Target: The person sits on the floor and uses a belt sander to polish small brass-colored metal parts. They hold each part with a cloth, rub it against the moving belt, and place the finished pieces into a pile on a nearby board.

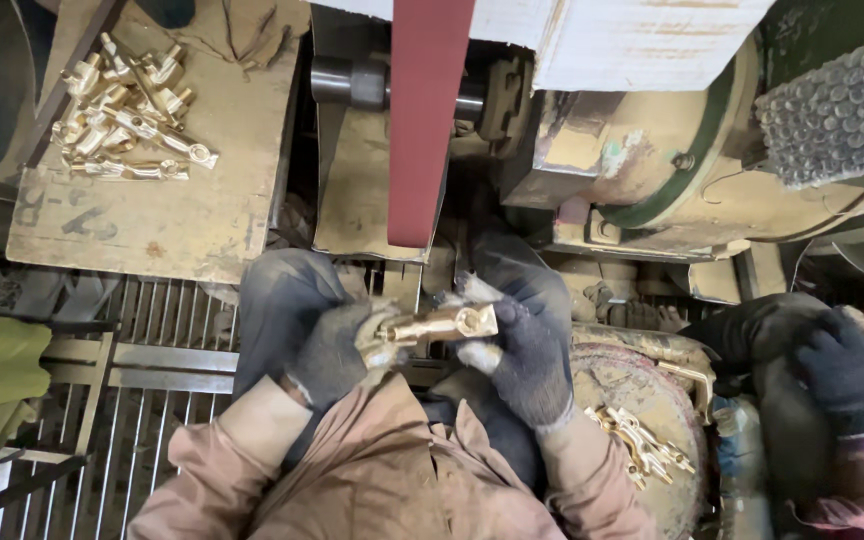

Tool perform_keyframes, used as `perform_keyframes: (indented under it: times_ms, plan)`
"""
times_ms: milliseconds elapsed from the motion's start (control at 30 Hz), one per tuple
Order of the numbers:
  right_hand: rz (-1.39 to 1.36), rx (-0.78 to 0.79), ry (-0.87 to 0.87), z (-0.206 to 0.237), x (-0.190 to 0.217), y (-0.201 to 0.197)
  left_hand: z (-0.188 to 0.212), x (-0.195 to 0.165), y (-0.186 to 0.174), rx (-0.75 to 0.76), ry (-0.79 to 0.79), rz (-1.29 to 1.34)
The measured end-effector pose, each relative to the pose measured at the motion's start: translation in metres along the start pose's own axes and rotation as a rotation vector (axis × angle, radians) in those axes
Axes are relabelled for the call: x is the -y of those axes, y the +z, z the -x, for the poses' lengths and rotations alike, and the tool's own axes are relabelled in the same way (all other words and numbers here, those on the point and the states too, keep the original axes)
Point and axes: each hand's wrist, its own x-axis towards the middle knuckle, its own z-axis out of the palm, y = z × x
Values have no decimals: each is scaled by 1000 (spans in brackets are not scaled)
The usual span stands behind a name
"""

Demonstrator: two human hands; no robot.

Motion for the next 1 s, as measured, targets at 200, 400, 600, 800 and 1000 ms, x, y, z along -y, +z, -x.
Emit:
perform_keyframes:
  times_ms: [200,400,600,800,1000]
  plan:
    - [425,10,18,-38,-25,-13,-52,14,-16,-3,-42,-49]
    - [96,-50,72,-69,-93,6,-92,19,-18,-114,-285,-191]
    - [272,-78,-22,-69,-115,7,-98,18,-15,-152,-121,-110]
    - [310,-64,-24,-79,-103,9,-101,16,-14,-134,-223,-173]
    - [257,-48,10,-90,-99,11,-101,21,-16,-102,-34,-11]
